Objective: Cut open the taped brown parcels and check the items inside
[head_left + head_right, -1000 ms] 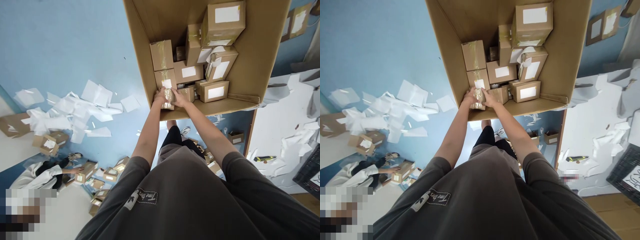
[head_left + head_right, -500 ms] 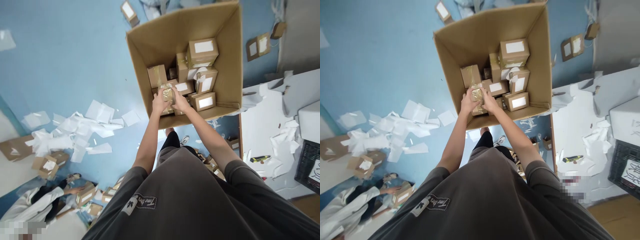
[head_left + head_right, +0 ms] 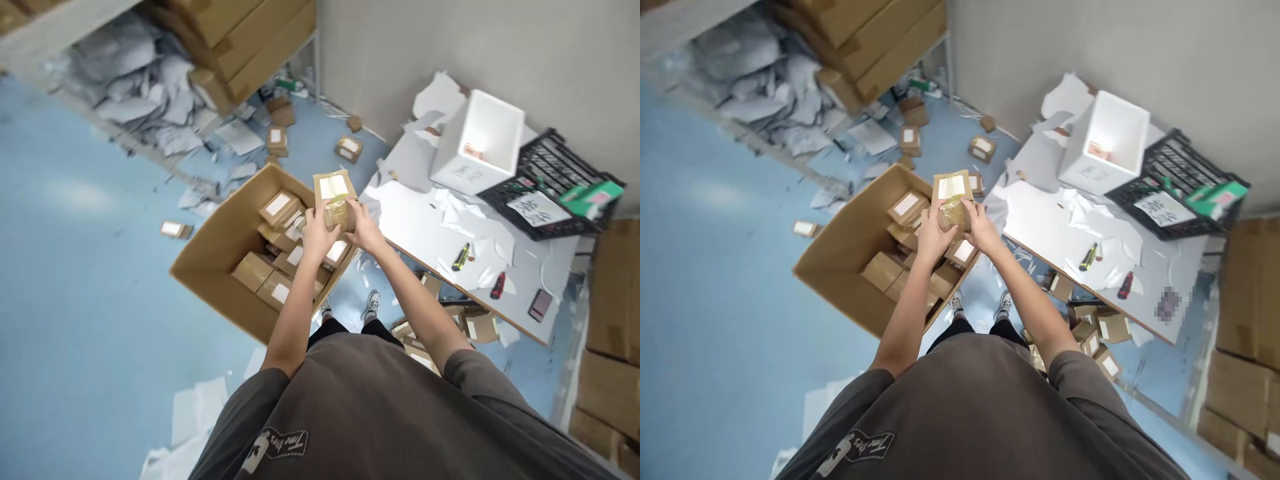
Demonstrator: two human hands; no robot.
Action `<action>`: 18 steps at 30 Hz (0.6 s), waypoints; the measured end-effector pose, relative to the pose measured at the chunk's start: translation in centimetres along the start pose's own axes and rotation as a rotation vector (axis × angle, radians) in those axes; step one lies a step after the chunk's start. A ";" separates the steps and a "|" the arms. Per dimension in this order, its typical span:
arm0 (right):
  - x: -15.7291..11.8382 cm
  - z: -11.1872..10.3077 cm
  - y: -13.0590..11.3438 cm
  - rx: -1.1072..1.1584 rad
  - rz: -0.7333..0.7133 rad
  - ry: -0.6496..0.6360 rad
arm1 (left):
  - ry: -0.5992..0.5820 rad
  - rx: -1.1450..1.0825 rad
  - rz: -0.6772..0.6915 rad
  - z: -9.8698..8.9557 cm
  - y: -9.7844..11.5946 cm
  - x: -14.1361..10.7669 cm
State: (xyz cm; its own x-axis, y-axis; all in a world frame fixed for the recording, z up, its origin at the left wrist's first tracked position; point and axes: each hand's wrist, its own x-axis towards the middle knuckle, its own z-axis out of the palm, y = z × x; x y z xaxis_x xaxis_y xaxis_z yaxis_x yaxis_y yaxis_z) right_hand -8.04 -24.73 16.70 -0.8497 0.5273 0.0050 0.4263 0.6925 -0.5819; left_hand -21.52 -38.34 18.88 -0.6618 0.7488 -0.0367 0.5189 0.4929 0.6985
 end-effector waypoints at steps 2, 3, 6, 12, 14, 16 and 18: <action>-2.7 -3.4 4.6 -0.010 0.062 0.119 | -0.071 -0.011 0.098 3.8 4.9 1.3; -4.2 -4.9 7.0 -0.017 0.096 0.169 | -0.110 -0.016 0.145 6.0 7.2 1.8; -8.7 -8.0 14.7 -0.022 0.205 0.288 | -0.223 -0.032 0.261 13.7 12.8 2.7; -15.3 -8.2 29.0 0.047 0.413 0.392 | -0.458 -0.049 0.341 29.2 16.9 3.3; -16.7 -7.2 32.4 0.066 0.472 0.378 | -0.516 -0.031 0.337 33.1 16.5 3.0; -17.9 -6.1 34.7 0.076 0.528 0.331 | -0.567 0.034 0.306 35.9 15.8 2.4; -18.9 -5.2 36.1 0.092 0.564 0.282 | -0.626 0.107 0.283 37.6 15.1 1.7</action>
State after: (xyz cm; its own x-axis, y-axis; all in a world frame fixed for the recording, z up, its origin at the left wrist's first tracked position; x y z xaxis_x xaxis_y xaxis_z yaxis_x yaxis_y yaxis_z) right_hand 25.01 -7.15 -0.21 -0.3823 0.9167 -0.1161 0.7456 0.2318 -0.6248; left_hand 5.55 -12.98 2.55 -0.0733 0.9537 -0.2916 0.6975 0.2580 0.6685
